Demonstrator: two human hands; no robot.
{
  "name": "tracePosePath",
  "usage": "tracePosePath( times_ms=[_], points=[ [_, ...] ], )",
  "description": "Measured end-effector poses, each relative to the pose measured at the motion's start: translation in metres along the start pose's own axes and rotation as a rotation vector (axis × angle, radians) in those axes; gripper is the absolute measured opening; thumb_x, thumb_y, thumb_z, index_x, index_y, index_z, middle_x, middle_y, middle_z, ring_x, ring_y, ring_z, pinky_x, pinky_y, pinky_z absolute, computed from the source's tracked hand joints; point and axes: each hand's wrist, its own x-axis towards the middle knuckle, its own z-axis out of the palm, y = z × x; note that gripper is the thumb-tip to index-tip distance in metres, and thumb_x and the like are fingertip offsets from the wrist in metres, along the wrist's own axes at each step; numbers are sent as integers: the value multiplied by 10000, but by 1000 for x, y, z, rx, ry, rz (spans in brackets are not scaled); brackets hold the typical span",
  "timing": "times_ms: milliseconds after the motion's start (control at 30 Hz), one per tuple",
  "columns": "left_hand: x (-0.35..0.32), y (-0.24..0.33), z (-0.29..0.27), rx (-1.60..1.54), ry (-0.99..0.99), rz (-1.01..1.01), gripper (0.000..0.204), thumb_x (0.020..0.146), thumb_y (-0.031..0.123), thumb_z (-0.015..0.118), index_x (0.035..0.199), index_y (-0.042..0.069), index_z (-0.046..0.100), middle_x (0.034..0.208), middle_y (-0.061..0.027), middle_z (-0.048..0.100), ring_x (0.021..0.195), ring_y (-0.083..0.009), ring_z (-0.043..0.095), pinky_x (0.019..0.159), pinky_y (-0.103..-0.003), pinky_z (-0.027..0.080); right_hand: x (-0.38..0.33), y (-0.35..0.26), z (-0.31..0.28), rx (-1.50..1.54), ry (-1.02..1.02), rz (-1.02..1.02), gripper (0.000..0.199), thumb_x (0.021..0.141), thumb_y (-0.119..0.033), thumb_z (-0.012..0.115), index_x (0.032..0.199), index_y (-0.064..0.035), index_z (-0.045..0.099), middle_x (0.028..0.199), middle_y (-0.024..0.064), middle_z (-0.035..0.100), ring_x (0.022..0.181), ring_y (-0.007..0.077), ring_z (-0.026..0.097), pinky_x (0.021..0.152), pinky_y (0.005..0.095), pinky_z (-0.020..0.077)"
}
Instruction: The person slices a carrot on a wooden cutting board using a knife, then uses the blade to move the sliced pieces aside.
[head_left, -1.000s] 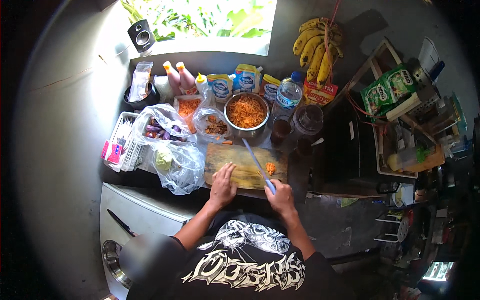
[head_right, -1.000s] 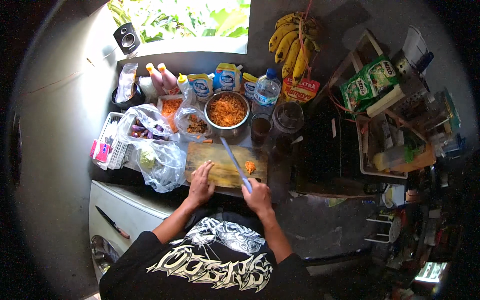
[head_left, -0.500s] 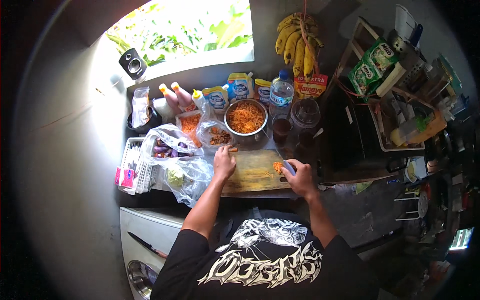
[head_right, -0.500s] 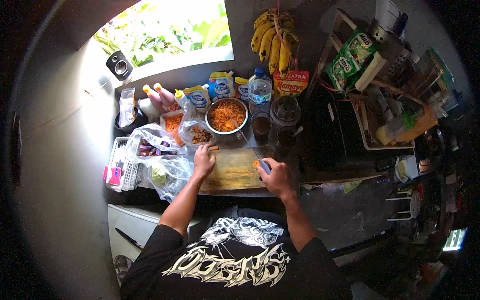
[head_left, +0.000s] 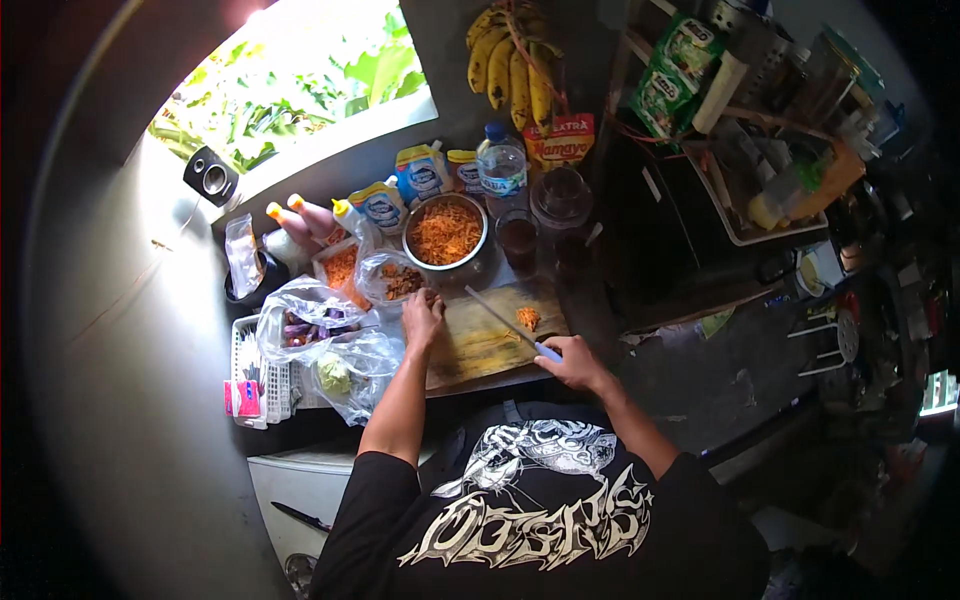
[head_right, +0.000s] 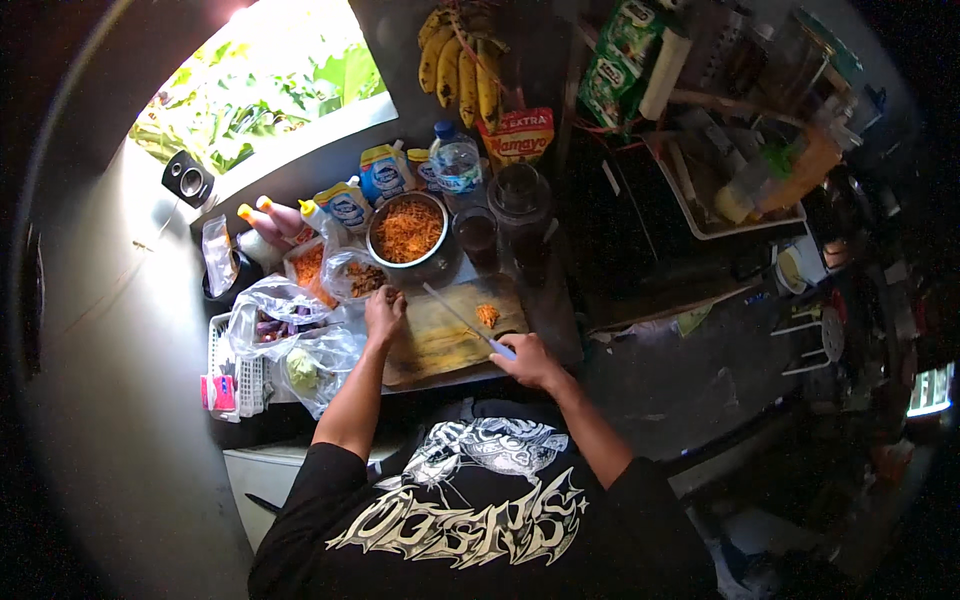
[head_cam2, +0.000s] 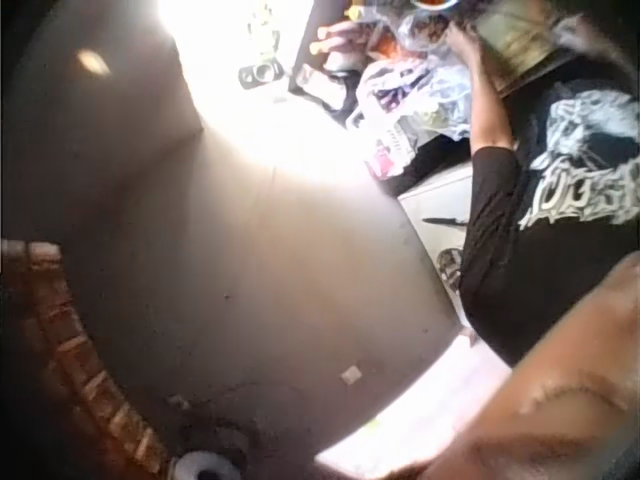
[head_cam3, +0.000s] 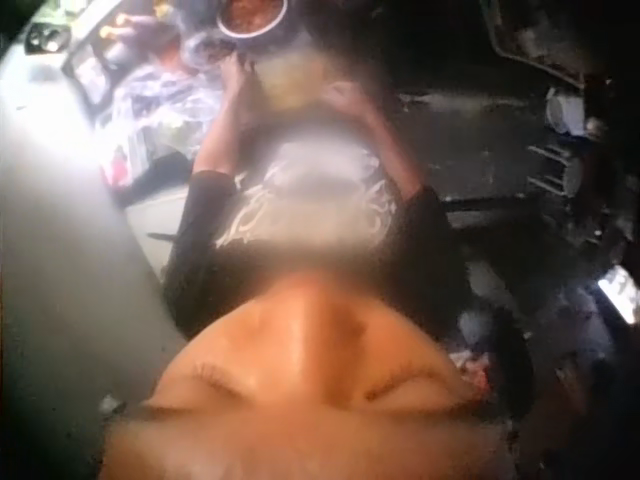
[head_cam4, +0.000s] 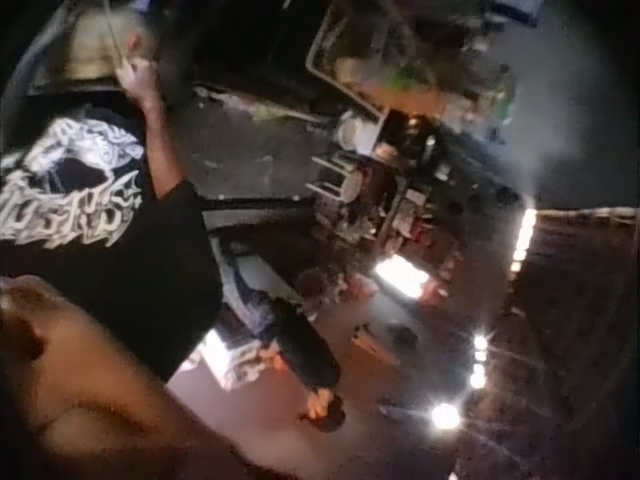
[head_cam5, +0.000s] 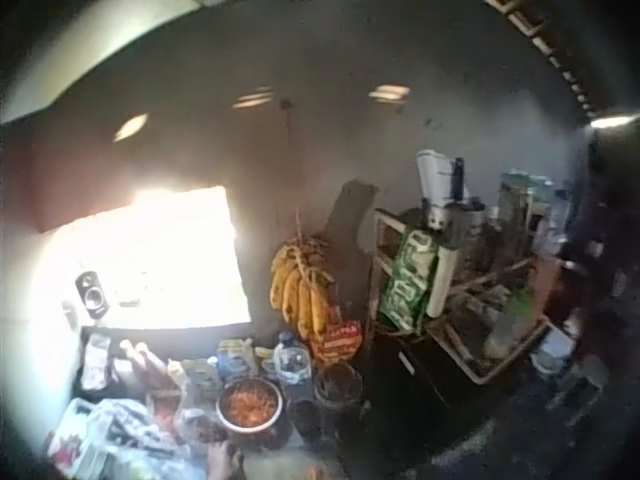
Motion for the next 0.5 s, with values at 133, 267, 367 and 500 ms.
tracePosePath(
  times_ms=[133, 267, 367, 500],
  points=[
    [-15, 19, -4, -222, 179, -50, 139, 934, 151, 665, 1014, 39, 654, 984, -128, 662, 928, -317, 606, 844, -433, 466, -2, 31, 16, -14, -130, -3, 380, 840, -309, 751, 1088, -23, 723, 955, 200, 735, 868, 305, 726, 785, 382, 550],
    [-51, 34, -6, -275, 198, -11, 123, 921, 126, 683, 1007, 44, 648, 931, -118, 634, 885, -284, 587, 819, -418, 458, -3, 32, 17, -3, -43, 50, 380, 844, -294, 746, 1093, -9, 717, 979, 211, 733, 908, 323, 727, 801, 390, 552],
    [-74, 51, 1, -339, 115, 144, 128, 913, 110, 686, 1018, 46, 651, 960, -122, 629, 889, -285, 582, 822, -413, 459, 3, 41, 15, 8, 75, 79, 368, 844, -314, 727, 1057, -16, 716, 972, 249, 711, 927, 387, 707, 796, 450, 548],
    [-92, 59, 8, -290, -7, 264, 169, 891, 103, 698, 1046, 49, 657, 1003, -131, 620, 942, -322, 577, 849, -423, 464, 11, 40, 21, -5, 114, 97, 368, 845, -316, 725, 1067, -23, 717, 965, 249, 710, 918, 401, 704, 795, 456, 551]
  ],
)
